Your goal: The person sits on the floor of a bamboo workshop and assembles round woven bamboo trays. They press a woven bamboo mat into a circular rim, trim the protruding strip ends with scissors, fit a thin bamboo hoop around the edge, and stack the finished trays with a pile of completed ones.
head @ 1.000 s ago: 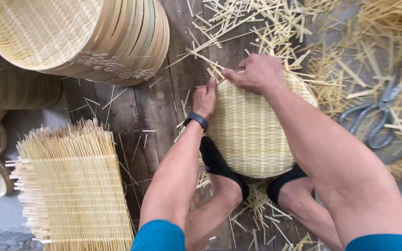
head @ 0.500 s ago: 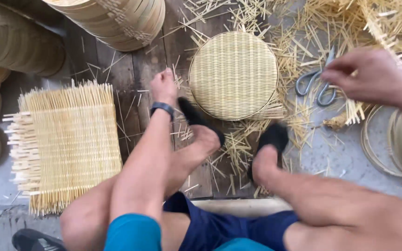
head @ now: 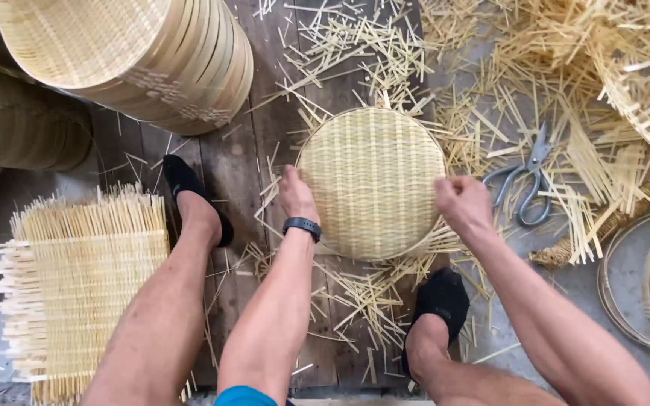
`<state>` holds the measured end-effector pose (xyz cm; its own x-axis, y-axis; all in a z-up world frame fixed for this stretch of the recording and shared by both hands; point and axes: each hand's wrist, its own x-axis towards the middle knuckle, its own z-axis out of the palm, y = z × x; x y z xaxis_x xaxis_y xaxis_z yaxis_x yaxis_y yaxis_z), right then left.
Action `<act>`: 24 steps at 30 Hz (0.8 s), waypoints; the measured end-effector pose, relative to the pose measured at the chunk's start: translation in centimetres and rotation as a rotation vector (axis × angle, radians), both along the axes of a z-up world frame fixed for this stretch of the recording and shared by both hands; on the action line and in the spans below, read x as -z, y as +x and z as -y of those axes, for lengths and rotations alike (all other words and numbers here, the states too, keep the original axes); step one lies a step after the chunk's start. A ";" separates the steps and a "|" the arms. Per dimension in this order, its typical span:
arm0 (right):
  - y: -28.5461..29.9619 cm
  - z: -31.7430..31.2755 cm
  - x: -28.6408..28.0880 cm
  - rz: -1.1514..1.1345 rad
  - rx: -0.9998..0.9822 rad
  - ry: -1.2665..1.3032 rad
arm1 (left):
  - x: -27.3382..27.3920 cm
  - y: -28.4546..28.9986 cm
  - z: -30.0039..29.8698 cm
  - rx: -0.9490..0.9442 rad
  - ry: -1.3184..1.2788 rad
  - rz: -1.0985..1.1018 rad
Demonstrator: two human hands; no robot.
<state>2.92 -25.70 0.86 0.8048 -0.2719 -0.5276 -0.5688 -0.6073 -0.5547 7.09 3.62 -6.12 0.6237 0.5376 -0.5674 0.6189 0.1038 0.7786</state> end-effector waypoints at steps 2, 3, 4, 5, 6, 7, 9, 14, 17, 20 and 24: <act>-0.9 0.5 -0.5 0.248 0.162 0.131 | -1.7 0.0 0.8 -0.325 -0.222 0.125; 0.0 0.5 -1.2 0.247 0.157 0.127 | -0.7 -0.3 0.5 -0.329 -0.225 0.124; 0.6 0.5 -1.9 0.379 0.172 0.147 | 0.3 -0.9 0.2 -0.130 0.341 0.307; -0.4 0.2 -2.7 0.479 0.192 0.167 | 1.1 -3.4 -0.4 0.098 0.910 0.444; -2.7 0.2 -2.5 0.447 0.194 0.163 | -1.3 -4.5 0.4 0.112 0.908 0.414; -3.4 0.1 -2.4 0.551 0.142 0.110 | -3.8 -3.6 1.0 -0.096 0.517 0.428; -1.7 -0.6 -3.2 0.702 0.081 0.062 | -6.0 -1.6 1.2 -0.301 0.117 0.476; -6.9 -2.1 -5.5 0.692 -0.050 0.013 | -5.3 -6.6 -2.0 -0.175 0.234 0.309; -4.6 -2.1 -5.6 0.667 -0.055 0.023 | -5.2 -7.5 -2.7 -0.067 0.587 0.301; -4.9 -1.3 -4.3 0.593 -0.015 0.062 | -4.9 -7.0 -1.7 -0.039 0.510 0.368; -0.4 0.1 -4.8 0.563 -0.054 -0.046 | -6.2 -0.9 -2.0 0.129 0.539 0.365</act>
<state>2.55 -25.84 5.70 0.9720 -0.2349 -0.0013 -0.1601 -0.6584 -0.7354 6.22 5.65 0.05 0.8033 0.5953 0.0201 0.2869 -0.4163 0.8627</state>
